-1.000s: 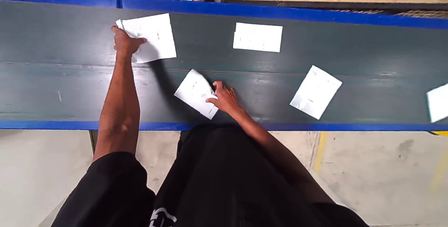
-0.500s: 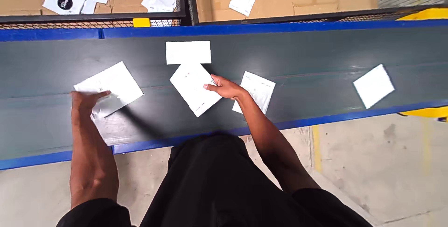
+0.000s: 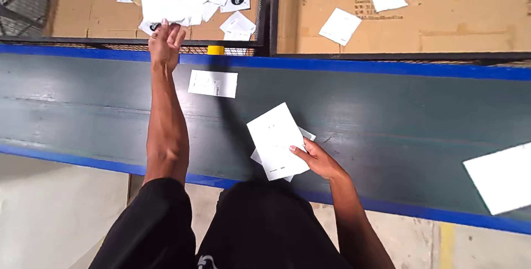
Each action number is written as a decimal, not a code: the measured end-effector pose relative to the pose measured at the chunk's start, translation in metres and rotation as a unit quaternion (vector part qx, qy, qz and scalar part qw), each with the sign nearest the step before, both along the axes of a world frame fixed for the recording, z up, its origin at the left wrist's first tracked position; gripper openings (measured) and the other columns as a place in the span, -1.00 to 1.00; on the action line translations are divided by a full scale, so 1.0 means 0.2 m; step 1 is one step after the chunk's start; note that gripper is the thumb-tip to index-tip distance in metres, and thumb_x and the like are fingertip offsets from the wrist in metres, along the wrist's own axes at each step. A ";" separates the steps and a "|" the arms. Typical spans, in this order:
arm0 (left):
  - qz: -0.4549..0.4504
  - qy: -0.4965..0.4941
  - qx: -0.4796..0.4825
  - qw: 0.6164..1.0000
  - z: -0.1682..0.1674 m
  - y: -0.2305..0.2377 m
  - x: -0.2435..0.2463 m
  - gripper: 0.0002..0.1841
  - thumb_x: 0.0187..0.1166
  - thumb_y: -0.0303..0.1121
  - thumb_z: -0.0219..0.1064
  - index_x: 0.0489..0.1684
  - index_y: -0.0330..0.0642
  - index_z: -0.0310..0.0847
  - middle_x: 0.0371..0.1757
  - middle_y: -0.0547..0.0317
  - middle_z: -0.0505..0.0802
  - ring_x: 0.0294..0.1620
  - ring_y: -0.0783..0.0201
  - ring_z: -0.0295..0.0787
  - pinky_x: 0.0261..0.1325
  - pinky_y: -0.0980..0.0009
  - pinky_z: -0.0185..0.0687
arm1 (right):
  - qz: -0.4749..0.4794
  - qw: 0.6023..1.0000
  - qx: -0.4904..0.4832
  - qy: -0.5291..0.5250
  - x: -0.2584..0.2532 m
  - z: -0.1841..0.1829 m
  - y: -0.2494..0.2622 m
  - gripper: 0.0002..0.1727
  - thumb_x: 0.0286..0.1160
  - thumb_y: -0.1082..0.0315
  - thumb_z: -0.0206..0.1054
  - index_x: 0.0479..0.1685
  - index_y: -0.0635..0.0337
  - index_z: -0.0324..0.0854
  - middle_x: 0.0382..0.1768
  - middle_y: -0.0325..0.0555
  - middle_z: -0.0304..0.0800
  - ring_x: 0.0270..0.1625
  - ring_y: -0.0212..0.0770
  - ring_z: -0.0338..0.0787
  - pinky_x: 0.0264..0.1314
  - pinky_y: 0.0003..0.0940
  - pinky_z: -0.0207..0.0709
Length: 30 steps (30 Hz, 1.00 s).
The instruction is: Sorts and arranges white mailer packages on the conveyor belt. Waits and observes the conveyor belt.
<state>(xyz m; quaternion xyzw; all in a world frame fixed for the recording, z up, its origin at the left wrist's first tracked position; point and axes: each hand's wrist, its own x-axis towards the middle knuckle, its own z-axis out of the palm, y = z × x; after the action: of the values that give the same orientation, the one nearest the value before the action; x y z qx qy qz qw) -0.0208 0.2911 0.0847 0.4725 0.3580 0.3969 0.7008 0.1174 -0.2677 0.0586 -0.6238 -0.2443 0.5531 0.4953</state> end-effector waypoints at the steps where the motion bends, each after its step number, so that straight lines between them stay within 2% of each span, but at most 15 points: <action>1: 0.016 0.067 0.016 0.998 -0.08 0.04 -0.02 -0.41 0.81 -0.14 0.17 0.62 -0.42 0.16 0.41 -0.16 0.68 0.36 0.04 0.74 0.38 0.11 0.74 | -0.017 1.000 0.009 0.004 0.03 0.00 0.02 -0.55 0.75 0.30 0.26 0.54 0.23 0.43 0.18 -0.09 0.86 0.18 -0.24 0.87 0.34 -0.25 0.77; 3: 0.034 0.263 0.062 0.962 -0.30 0.04 -0.15 -0.22 0.65 -0.05 0.37 0.66 -0.43 0.13 0.44 -0.25 0.63 0.37 -0.01 0.69 0.39 0.09 0.70 | -0.052 0.998 0.018 0.013 0.09 -0.01 0.04 -0.56 0.74 0.34 0.26 0.53 0.25 0.42 0.19 -0.08 0.85 0.19 -0.23 0.87 0.35 -0.25 0.77; 5: -0.025 0.451 0.101 0.887 -0.47 -0.01 -0.32 -0.01 0.46 0.11 0.49 0.71 -0.45 0.10 0.57 -0.46 0.51 0.52 -0.29 0.54 0.51 -0.19 0.52 | -0.085 0.996 0.021 0.015 0.13 -0.01 0.09 -0.58 0.73 0.36 0.26 0.50 0.24 0.42 0.18 -0.11 0.85 0.18 -0.25 0.87 0.33 -0.28 0.77; 8: -0.098 0.597 0.110 0.788 -0.59 -0.06 -0.50 0.22 0.13 0.13 0.72 0.76 -0.43 0.09 0.73 -0.59 0.19 0.70 -0.53 0.16 0.60 -0.45 0.22 | -0.113 0.993 0.022 0.014 0.21 -0.01 0.20 -0.57 0.72 0.38 0.26 0.51 0.24 0.38 0.18 -0.10 0.84 0.19 -0.24 0.87 0.34 -0.26 0.77; 10: -0.079 0.638 0.096 0.760 -0.55 -0.07 -0.60 0.36 -0.05 0.13 0.81 0.81 -0.37 0.01 0.71 -0.67 0.15 0.69 -0.63 0.09 0.58 -0.54 0.14 | -0.101 0.994 0.027 0.017 0.25 -0.03 0.30 -0.53 0.73 0.37 0.25 0.55 0.25 0.34 0.25 -0.09 0.81 0.25 -0.23 0.84 0.40 -0.23 0.74; 11: -0.073 0.642 0.080 0.759 -0.53 -0.08 -0.66 0.40 -0.12 0.12 0.83 0.82 -0.37 -0.01 0.69 -0.69 0.20 0.68 -0.60 0.14 0.58 -0.51 0.17 | -0.095 0.995 0.025 0.018 0.26 -0.04 0.33 -0.52 0.73 0.36 0.25 0.57 0.25 0.33 0.27 -0.09 0.79 0.27 -0.22 0.83 0.41 -0.21 0.73; 13: -0.065 0.595 0.061 0.799 -0.53 -0.14 -0.73 0.31 -0.14 0.11 0.84 0.71 -0.38 0.14 0.54 -0.49 0.51 0.54 -0.30 0.52 0.56 -0.22 0.47 | -0.089 0.995 0.029 0.030 0.28 -0.05 0.38 -0.49 0.73 0.34 0.26 0.60 0.28 0.33 0.29 -0.04 0.79 0.29 -0.17 0.82 0.43 -0.15 0.72; 17: 0.024 0.391 -0.052 0.919 -0.53 -0.36 -0.94 -0.21 0.27 -0.01 0.69 0.39 -0.31 0.44 0.04 0.05 0.83 -0.06 0.26 0.84 0.07 0.21 0.82 | -0.060 0.991 0.073 0.098 0.28 -0.09 0.51 -0.56 0.75 0.35 0.25 0.51 0.34 0.35 0.19 0.02 0.82 0.22 -0.13 0.85 0.40 -0.14 0.72; 20: 0.025 0.297 -0.113 0.948 -0.50 -0.67 -1.03 -0.48 0.57 -0.01 0.46 0.26 -0.24 0.52 -0.12 0.14 0.89 -0.19 0.27 0.89 -0.05 0.20 0.88 | -0.053 0.988 0.085 0.116 0.24 -0.08 0.54 -0.59 0.75 0.34 0.25 0.46 0.33 0.39 0.15 -0.02 0.84 0.19 -0.16 0.86 0.39 -0.16 0.73; 22: -0.008 0.400 -0.033 0.916 -0.53 -0.85 -1.08 -0.36 0.42 -0.03 0.59 0.23 -0.40 0.54 0.05 -0.05 0.83 0.02 0.15 0.84 0.13 0.11 0.82 | -0.058 0.987 0.092 0.122 0.20 -0.06 0.54 -0.57 0.75 0.34 0.26 0.47 0.34 0.38 0.16 0.00 0.84 0.20 -0.14 0.86 0.39 -0.14 0.73; 23: -0.036 0.483 0.039 0.874 -0.54 -0.92 -1.10 -0.25 0.25 0.06 0.67 0.17 -0.47 0.62 0.22 -0.24 0.75 0.23 -0.02 0.72 0.31 -0.03 0.68 | -0.061 0.986 0.094 0.124 0.18 -0.05 0.53 -0.56 0.75 0.34 0.26 0.49 0.33 0.37 0.17 0.01 0.83 0.20 -0.14 0.86 0.39 -0.14 0.73; 24: -0.072 0.547 0.107 0.827 -0.55 -0.98 -1.12 -0.18 0.14 0.21 0.67 0.10 -0.45 0.69 0.41 -0.41 0.59 0.46 -0.26 0.51 0.49 -0.21 0.44 | -0.062 0.986 0.095 0.124 0.17 -0.04 0.52 -0.56 0.75 0.34 0.26 0.50 0.33 0.36 0.17 0.01 0.83 0.20 -0.14 0.86 0.39 -0.14 0.73; 26: -0.111 0.621 0.161 0.759 -0.55 -1.04 -1.13 -0.08 0.04 0.42 0.60 0.09 -0.33 0.75 0.60 -0.56 0.38 0.58 -0.56 0.24 0.50 -0.49 0.19 | -0.063 0.985 0.100 0.129 0.13 -0.02 0.50 -0.56 0.75 0.34 0.25 0.50 0.32 0.36 0.16 0.02 0.83 0.19 -0.14 0.86 0.38 -0.14 0.73; 28: -0.137 0.647 0.148 0.735 -0.53 -1.06 -1.13 -0.05 0.09 0.43 0.57 0.21 -0.32 0.70 0.52 -0.56 0.47 0.53 -0.55 0.34 0.44 -0.52 0.25 | -0.063 0.984 0.104 0.131 0.10 0.01 0.47 -0.58 0.74 0.35 0.26 0.47 0.31 0.39 0.13 0.00 0.84 0.16 -0.15 0.87 0.36 -0.14 0.74; 30: -0.153 0.640 0.124 0.743 -0.53 -1.09 -1.13 -0.07 0.20 0.38 0.55 0.26 -0.39 0.63 0.29 -0.51 0.69 0.37 -0.45 0.59 0.37 -0.47 0.41 | -0.065 0.982 0.113 0.133 0.09 0.04 0.44 -0.58 0.74 0.35 0.26 0.47 0.32 0.38 0.13 0.01 0.84 0.17 -0.14 0.87 0.37 -0.14 0.73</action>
<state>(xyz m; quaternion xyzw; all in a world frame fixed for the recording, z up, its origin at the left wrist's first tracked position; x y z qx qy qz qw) -0.2467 0.0730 -0.0212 0.7463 0.5932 -0.0701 0.2937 0.1348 -0.1790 0.0663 -0.4989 -0.1965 0.5665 0.6257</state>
